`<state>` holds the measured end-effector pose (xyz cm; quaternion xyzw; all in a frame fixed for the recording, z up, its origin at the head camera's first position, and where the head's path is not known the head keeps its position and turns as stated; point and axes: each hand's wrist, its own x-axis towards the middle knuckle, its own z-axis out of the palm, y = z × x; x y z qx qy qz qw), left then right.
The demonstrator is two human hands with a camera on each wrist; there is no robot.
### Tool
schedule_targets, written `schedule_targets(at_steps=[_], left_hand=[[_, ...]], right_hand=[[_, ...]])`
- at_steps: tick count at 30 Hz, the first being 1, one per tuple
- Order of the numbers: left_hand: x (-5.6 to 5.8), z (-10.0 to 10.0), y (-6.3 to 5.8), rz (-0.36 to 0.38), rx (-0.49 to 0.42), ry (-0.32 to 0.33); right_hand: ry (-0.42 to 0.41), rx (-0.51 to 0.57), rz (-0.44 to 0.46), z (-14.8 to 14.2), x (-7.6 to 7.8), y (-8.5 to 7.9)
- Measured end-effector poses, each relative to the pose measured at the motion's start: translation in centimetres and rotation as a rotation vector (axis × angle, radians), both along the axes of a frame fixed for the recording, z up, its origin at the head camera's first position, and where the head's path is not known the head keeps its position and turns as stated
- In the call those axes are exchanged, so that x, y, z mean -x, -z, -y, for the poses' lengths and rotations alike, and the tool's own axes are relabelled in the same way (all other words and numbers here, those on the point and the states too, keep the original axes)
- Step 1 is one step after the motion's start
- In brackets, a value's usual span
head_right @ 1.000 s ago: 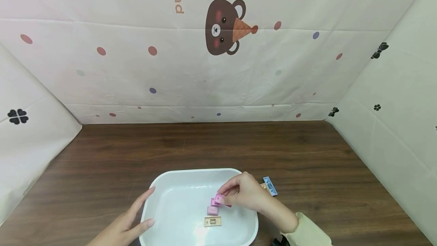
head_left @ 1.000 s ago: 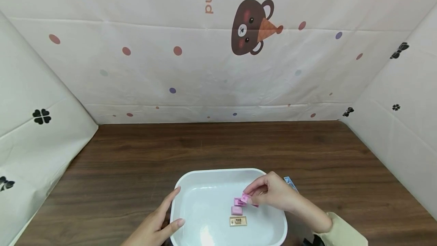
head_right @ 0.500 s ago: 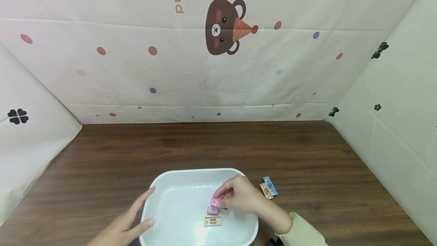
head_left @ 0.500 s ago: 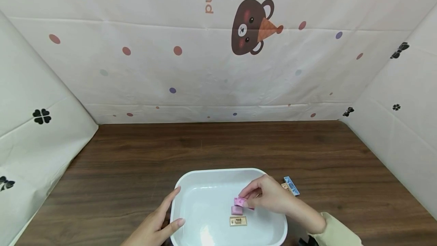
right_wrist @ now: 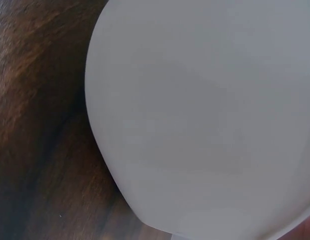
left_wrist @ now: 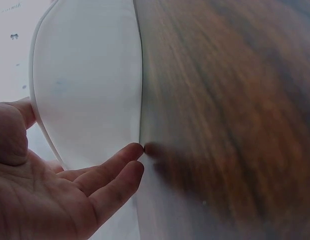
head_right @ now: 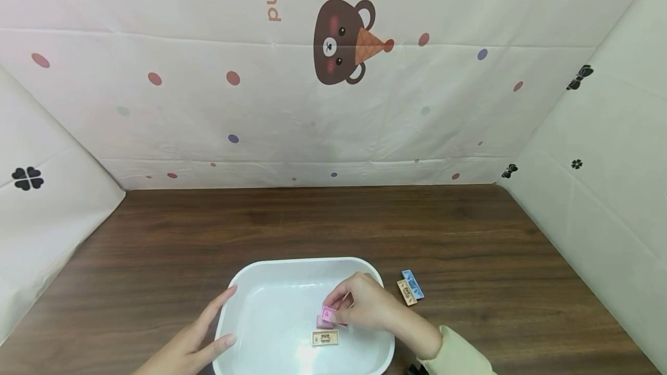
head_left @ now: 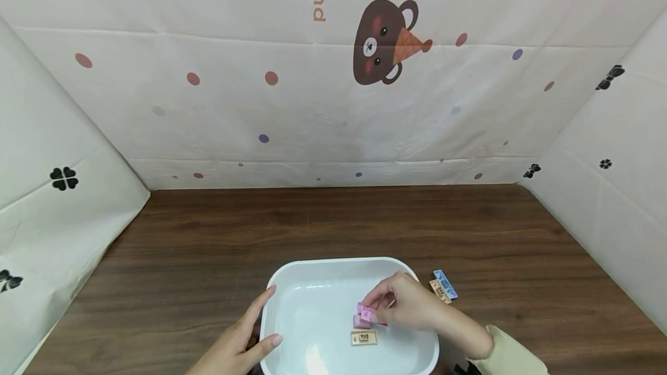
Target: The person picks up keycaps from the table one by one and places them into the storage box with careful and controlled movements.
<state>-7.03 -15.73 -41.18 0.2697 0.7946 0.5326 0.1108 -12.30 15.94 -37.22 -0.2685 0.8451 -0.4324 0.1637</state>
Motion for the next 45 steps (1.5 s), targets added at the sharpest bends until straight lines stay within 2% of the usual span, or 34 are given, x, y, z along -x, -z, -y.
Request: schedule_targets(at_steps=[7,19,26,34,45], left_hand=[[-0.03,-0.02,0.16,-0.010,-0.006,0.003],[-0.18,0.04,0.24,0.042,0.000,0.002],[-0.24,-0.03,0.16,0.046,0.012,-0.009],[-0.20,-0.04,0.03,0.057,0.025,-0.012],[0.00,-0.06,0.17,-0.022,0.005,-0.005]], right_hand=[[-0.003,-0.011,-0.009,0.02,0.00,0.13],[0.027,0.016,0.012,0.09,-0.16,0.09],[0.067,0.037,0.029,0.02,-0.36,-0.12],[0.107,0.037,-0.021,-0.35,-0.38,-0.52],[0.128,0.095,0.008,-0.68,-0.33,-0.72]])
